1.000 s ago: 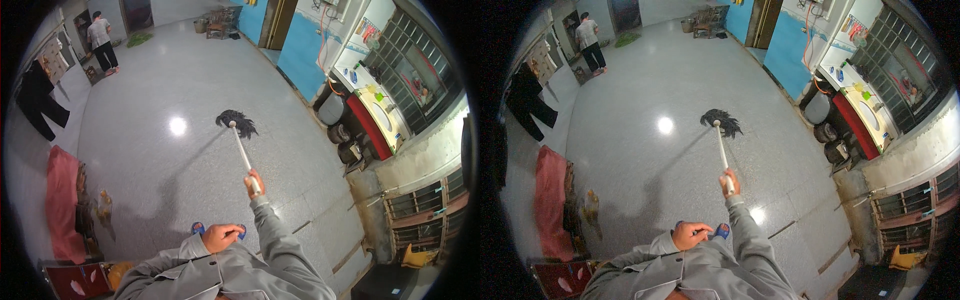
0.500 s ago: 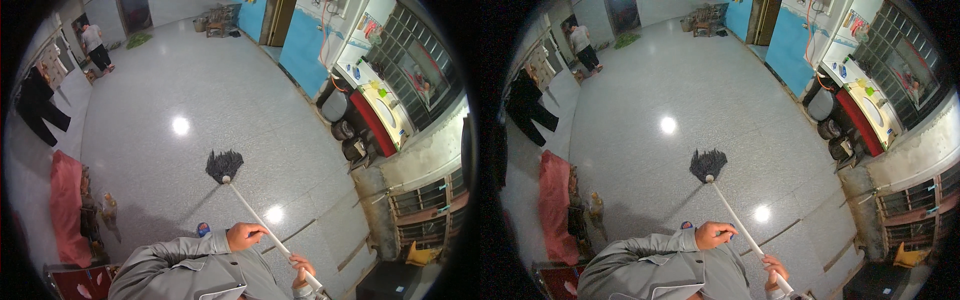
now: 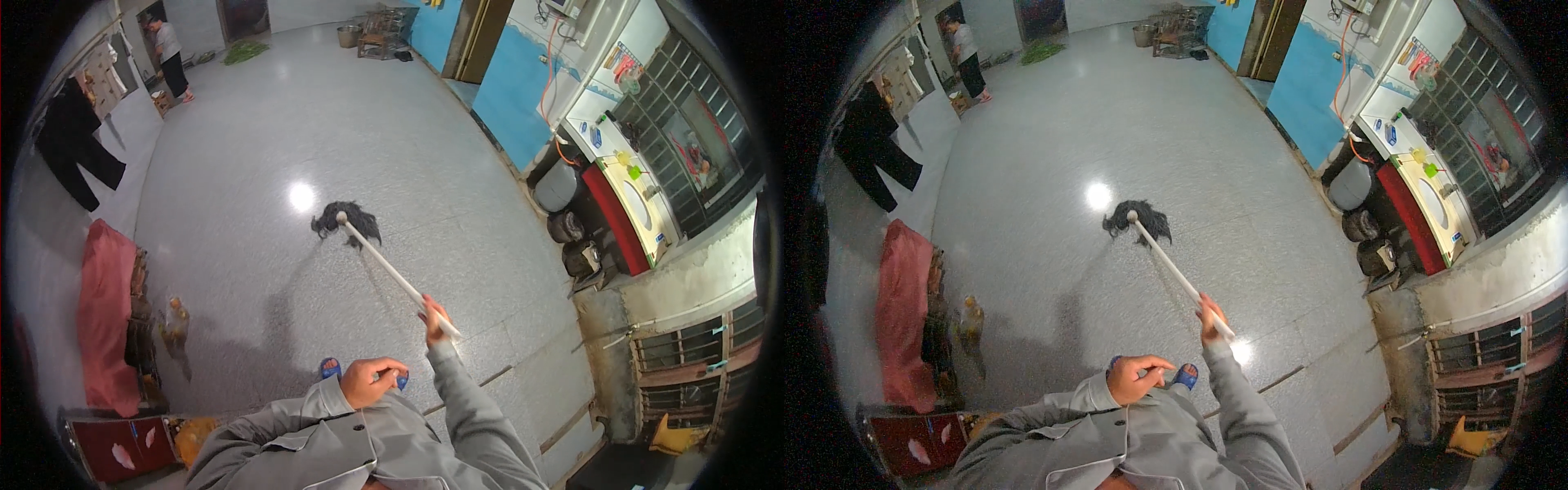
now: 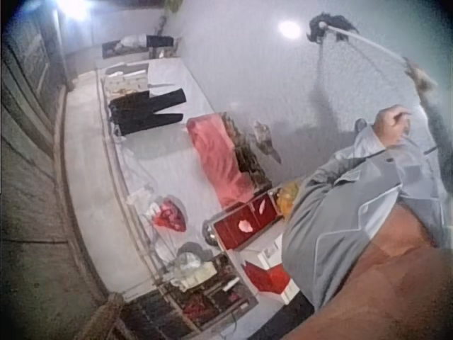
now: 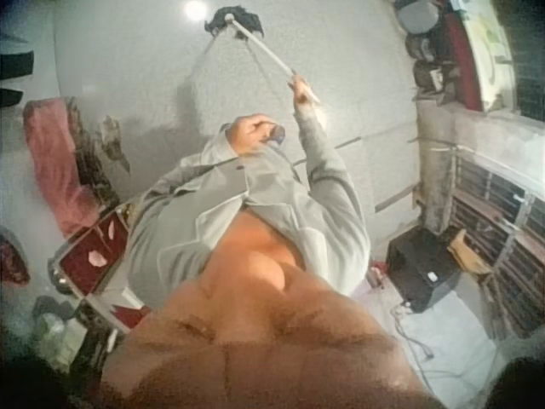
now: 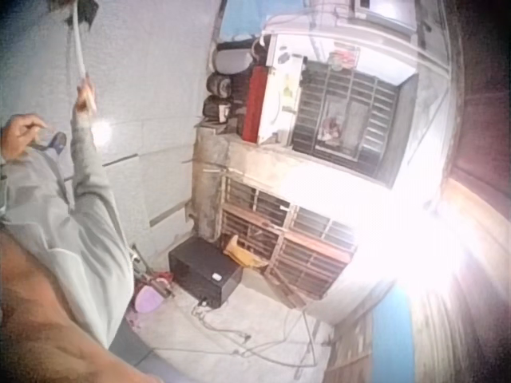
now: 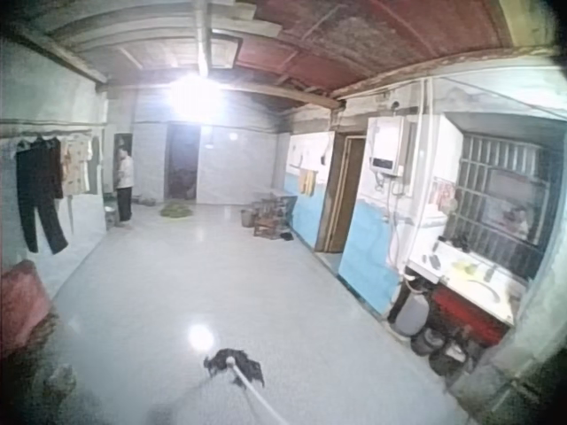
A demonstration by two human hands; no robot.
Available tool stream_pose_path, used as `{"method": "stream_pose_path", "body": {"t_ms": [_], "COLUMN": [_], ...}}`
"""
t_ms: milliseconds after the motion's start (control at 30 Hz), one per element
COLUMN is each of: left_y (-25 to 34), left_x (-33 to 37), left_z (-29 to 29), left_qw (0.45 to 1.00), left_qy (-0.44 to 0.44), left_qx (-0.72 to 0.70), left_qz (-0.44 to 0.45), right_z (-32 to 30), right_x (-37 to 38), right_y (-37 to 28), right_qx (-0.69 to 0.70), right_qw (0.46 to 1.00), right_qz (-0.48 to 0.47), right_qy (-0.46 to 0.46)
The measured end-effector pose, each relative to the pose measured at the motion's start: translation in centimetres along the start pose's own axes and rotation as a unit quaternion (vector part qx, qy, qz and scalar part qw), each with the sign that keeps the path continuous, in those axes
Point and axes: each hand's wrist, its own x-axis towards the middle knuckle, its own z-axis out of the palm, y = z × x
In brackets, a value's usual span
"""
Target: Mopping a large tiled floor area with a string mop.
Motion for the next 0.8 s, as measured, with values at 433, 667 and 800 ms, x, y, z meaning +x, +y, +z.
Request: {"method": "stream_pose_path", "body": {"t_ms": [433,667,800], "left_y": [-0.5,0.0,-0.6], "left_x": [1.0,3.8,4.3], "left_z": [1.0,4.3,5.1], "left_qw": [0.943,0.967,0.973], "left_qy": [0.156,-0.04,-0.105], "left_qx": [0.155,0.066,0.065], "left_qz": [0.249,0.243,0.196], "right_z": [6.0,-1.7,-5.0], "right_x": [-6.5,-16.6,-19.5], "right_y": [-3.4,-17.7,-16.6], "right_qx": [-0.212,-0.296,-0.259], "right_qw": [0.939,0.938,0.943], "right_qz": [-0.17,-0.104,-0.175], "right_qy": [-0.212,-0.147,-0.112]}}
